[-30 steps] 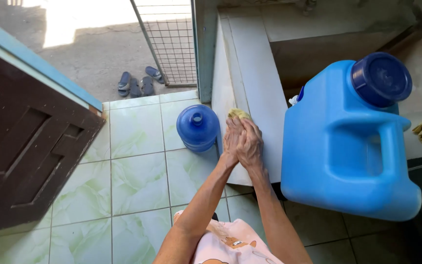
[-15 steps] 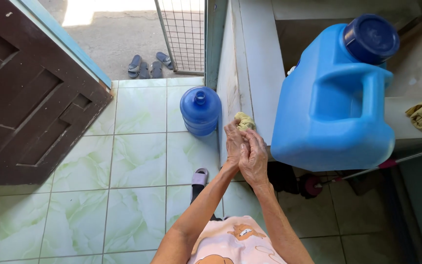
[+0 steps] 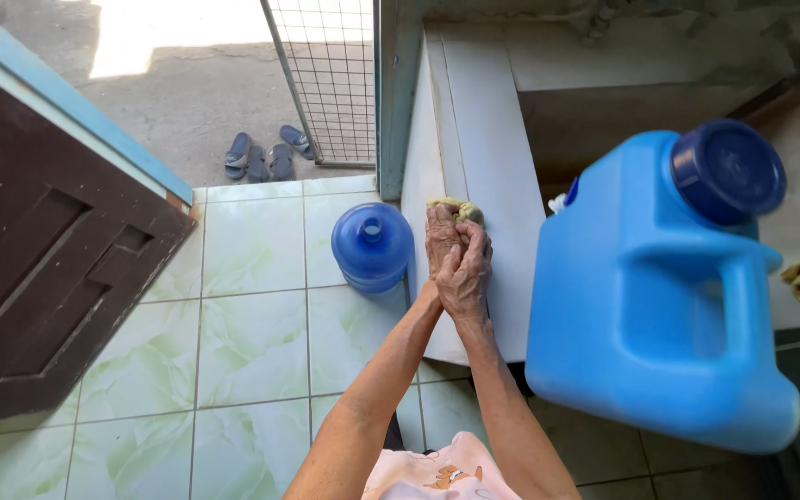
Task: Cleaning and wiping a tiled ledge and countertop with a yellow cloth.
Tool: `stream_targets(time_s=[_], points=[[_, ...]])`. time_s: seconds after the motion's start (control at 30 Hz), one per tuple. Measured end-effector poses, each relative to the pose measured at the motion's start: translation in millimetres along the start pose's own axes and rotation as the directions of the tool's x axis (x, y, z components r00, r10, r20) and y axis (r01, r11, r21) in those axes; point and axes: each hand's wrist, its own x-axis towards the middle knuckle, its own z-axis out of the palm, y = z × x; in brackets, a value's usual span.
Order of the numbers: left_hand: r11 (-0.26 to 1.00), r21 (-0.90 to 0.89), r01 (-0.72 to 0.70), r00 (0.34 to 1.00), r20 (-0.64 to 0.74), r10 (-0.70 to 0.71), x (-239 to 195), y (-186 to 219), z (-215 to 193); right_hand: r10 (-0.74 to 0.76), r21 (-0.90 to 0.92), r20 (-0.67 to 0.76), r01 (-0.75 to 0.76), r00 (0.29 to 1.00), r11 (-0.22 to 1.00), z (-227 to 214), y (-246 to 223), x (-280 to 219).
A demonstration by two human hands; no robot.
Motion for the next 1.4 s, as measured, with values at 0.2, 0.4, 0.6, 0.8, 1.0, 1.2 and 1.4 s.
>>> stream_targets(time_s=[0.2, 0.4, 0.6, 0.8, 1.0, 1.2, 1.4], points=[[0.997, -0.071, -0.026, 1.000, -0.003, 0.026, 102, -28, 22, -0.022, 0.032, -0.028, 0.023, 0.999, 0.999, 58, 22, 93], [0.996, -0.089, 0.022, 0.999, 0.033, -0.019, 158, -57, 54, -0.024, -0.032, -0.058, 0.023, 0.998, 0.999, 92, 35, 157], [0.999, -0.033, 0.032, 0.995, 0.093, -0.029, 146, -88, 56, -0.079, -0.078, -0.028, 0.077, 0.996, 0.994, 77, 22, 143], [0.993, -0.039, 0.109, 0.983, 0.149, -0.102, 73, -76, 20, -0.033, -0.018, 0.032, 0.034, 0.999, 0.999, 43, 5, 69], [0.983, -0.130, 0.132, 0.987, 0.107, -0.119, 58, -70, 14, 0.045, -0.054, 0.066, -0.042, 0.997, 0.998, 42, 10, 56], [0.982, -0.158, 0.103, 0.994, 0.054, -0.096, 129, -68, 34, 0.003, -0.082, 0.008, -0.002, 1.000, 0.997, 88, 35, 120], [0.991, -0.123, 0.050, 0.999, 0.020, -0.048, 223, -113, 70, -0.008, -0.116, -0.025, 0.005, 1.000, 0.993, 150, 66, 210]])
